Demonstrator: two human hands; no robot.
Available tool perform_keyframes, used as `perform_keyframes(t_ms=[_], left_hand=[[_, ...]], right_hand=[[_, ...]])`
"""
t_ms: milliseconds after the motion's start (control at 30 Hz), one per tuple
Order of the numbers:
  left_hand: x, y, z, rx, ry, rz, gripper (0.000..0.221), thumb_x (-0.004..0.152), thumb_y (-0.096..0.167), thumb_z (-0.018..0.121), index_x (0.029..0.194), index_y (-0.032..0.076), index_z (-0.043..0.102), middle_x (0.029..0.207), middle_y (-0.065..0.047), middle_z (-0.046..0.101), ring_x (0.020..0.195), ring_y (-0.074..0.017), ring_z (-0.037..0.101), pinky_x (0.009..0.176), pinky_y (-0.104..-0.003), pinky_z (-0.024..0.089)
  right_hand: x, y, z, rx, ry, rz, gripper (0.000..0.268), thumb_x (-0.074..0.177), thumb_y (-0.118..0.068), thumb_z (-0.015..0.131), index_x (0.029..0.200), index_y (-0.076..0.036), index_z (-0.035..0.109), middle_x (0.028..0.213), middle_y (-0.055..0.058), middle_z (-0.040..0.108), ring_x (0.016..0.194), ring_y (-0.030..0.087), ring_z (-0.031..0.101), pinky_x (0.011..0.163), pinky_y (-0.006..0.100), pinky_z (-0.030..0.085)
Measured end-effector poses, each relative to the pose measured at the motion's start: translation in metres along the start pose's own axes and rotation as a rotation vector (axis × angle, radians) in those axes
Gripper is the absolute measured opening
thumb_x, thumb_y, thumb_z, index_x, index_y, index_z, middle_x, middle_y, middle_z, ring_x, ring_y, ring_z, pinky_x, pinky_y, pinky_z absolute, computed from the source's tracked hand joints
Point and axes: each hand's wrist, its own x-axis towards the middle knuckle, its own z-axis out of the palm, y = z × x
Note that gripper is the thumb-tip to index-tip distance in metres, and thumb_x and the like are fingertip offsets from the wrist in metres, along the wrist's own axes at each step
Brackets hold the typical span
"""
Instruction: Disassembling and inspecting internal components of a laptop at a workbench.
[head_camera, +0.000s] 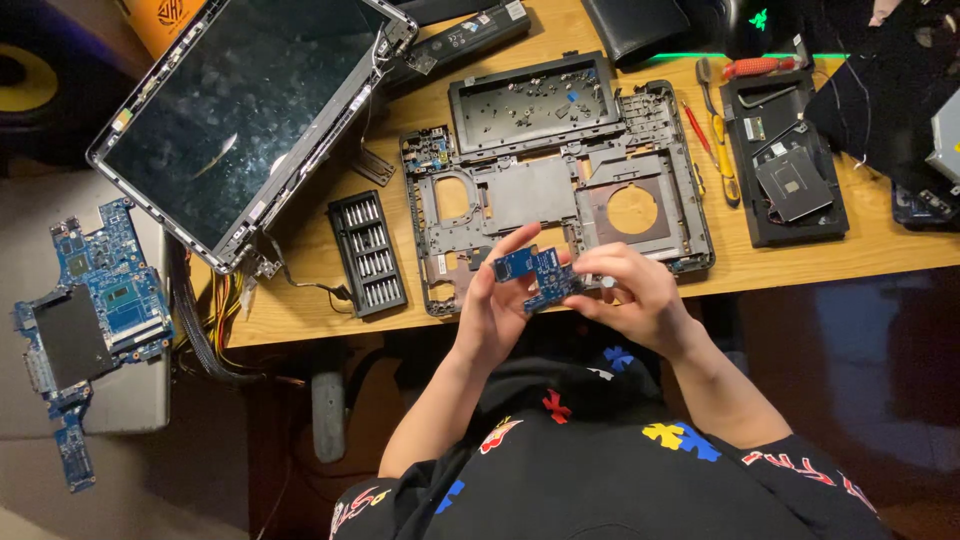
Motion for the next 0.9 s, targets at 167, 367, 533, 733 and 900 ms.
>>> perform_keyframes(t_ms=[167,367,533,733,900], left_hand=[[-0.001,-0.005,-0.012,-0.03,0.067,-0.065,0.09,0.1,0.062,0.061,0.161,0.003,0.032,0.135,-0.017,0.058,0.132,-0.0299,0.059,0.113,-0.047,0.05],[-0.001,-0.023,-0.037,-0.091,0.221,-0.144,0.088,0.105,0.064,0.053,0.152,-0.009,0.038,0.134,-0.023,0.061,0.124,-0.0323,0.062,0.108,-0.047,0.053],[-0.001,0.004,-0.001,-0.028,-0.032,-0.01,0.08,0.102,0.043,0.069,0.158,-0.002,0.033,0.142,-0.021,0.059,0.13,-0.0288,0.062,0.112,-0.043,0.051],[-0.007,0.008,0.0,0.123,-0.049,-0.002,0.083,0.096,0.013,0.079,0.16,-0.001,0.029,0.152,-0.022,0.051,0.143,-0.033,0.055,0.122,-0.046,0.049],[-0.007,0.018,0.015,0.151,-0.192,0.019,0.093,0.09,0.004,0.081,0.165,0.005,0.026,0.158,-0.02,0.048,0.147,-0.0291,0.05,0.123,-0.045,0.044]], right_hand=[[0.012,-0.016,0.001,0.086,-0.028,-0.02,0.058,0.081,-0.015,0.088,0.129,-0.004,0.058,0.119,0.01,0.066,0.103,0.019,0.071,0.07,0.024,0.064],[0.009,-0.018,0.0,-0.089,0.051,-0.093,0.056,0.081,-0.013,0.089,0.129,-0.001,0.063,0.116,0.011,0.068,0.098,0.021,0.071,0.073,0.026,0.064],[0.008,-0.016,-0.005,-0.128,0.109,-0.104,0.045,0.086,-0.014,0.085,0.125,0.0,0.067,0.114,0.014,0.07,0.096,0.021,0.072,0.074,0.028,0.059],[-0.006,0.001,-0.004,0.046,0.065,0.046,0.04,0.083,-0.013,0.086,0.118,-0.001,0.069,0.11,0.01,0.068,0.066,0.007,0.057,0.054,0.021,0.046],[-0.005,-0.003,-0.003,0.055,0.055,0.029,0.04,0.085,-0.015,0.086,0.118,-0.002,0.067,0.114,0.009,0.067,0.068,0.005,0.055,0.056,0.021,0.046]])
